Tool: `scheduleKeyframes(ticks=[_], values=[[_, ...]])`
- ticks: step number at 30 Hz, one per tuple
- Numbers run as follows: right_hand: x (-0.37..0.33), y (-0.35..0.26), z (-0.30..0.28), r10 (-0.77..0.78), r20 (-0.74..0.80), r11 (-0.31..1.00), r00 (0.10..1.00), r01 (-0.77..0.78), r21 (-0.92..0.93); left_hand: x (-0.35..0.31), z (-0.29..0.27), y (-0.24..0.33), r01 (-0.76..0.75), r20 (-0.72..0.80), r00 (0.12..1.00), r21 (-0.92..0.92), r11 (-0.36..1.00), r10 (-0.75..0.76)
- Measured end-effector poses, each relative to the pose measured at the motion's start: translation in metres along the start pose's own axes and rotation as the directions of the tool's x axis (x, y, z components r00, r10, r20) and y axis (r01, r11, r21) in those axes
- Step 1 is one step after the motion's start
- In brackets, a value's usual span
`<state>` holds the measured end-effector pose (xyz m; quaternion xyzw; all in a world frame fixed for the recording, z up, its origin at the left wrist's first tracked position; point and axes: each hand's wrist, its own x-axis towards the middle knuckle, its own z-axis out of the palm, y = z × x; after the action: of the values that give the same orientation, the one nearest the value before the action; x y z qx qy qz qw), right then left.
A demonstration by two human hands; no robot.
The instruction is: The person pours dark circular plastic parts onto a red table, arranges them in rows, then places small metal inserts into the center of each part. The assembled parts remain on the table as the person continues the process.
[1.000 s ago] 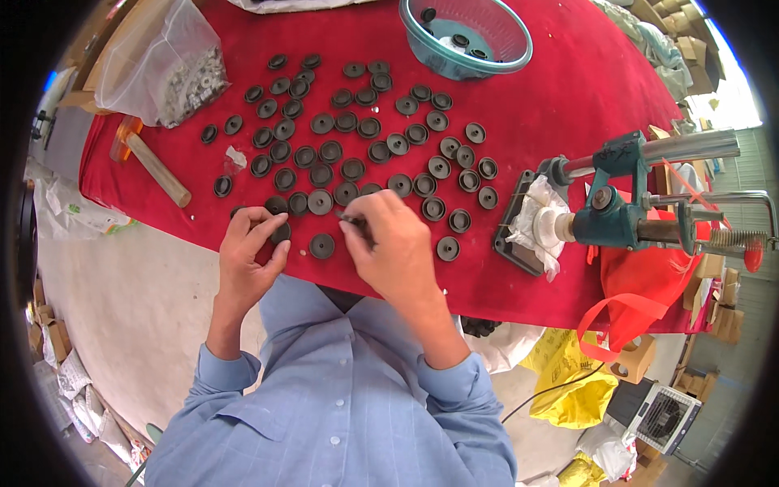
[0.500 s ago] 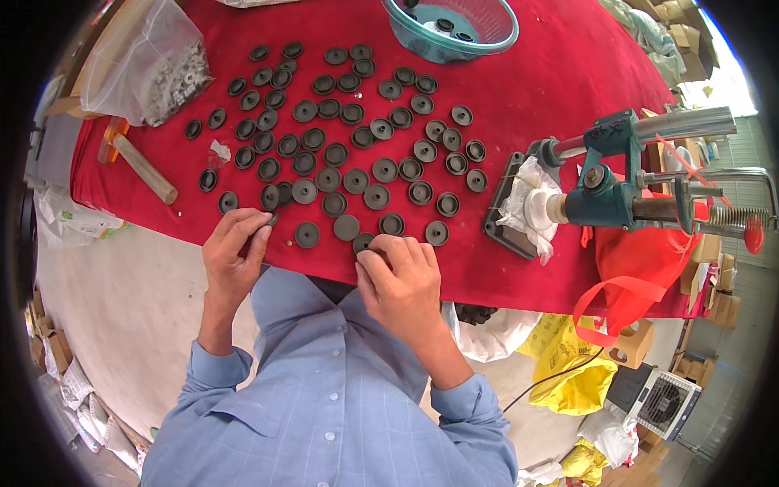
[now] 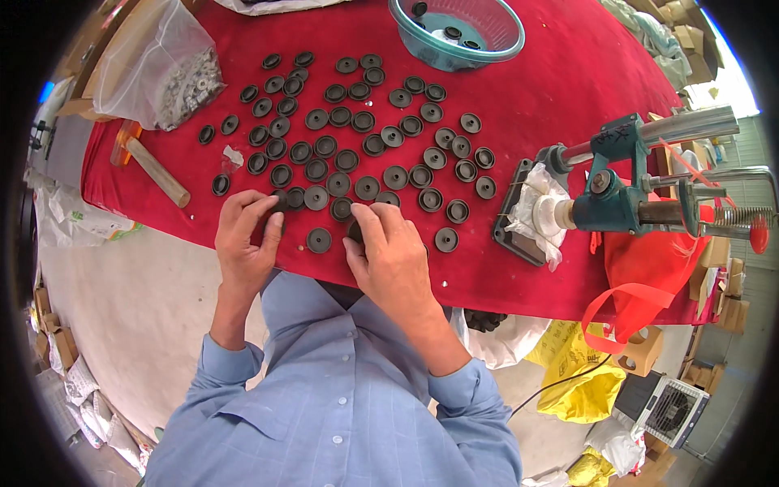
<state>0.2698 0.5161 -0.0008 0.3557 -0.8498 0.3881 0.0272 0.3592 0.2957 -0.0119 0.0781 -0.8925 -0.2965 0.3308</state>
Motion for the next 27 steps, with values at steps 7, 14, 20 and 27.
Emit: scheduleKeyframes(ticks=[7, 14, 20, 27], values=[[-0.001, 0.013, -0.026, 0.054, -0.157, 0.99, 0.986, -0.033, 0.136, 0.001, 0.005, -0.003, 0.018, 0.095, 0.995, 0.063, 0.998, -0.024], [-0.004, 0.012, -0.019, 0.031, -0.099, 0.988, 0.995, -0.015, 0.156, -0.003, 0.003, -0.008, 0.032, 0.02, 0.999, 0.119, 0.992, -0.035], [0.002, 0.013, -0.011, -0.106, -0.05, 0.983, 0.993, 0.098, -0.153, -0.001, 0.005, 0.007, -0.048, 0.069, 0.997, 0.077, 0.996, 0.043], [-0.006, 0.013, -0.032, 0.144, -0.226, 0.985, 0.963, -0.118, 0.123, 0.011, 0.012, 0.005, -0.12, 0.139, 0.985, 0.124, 0.985, 0.103]])
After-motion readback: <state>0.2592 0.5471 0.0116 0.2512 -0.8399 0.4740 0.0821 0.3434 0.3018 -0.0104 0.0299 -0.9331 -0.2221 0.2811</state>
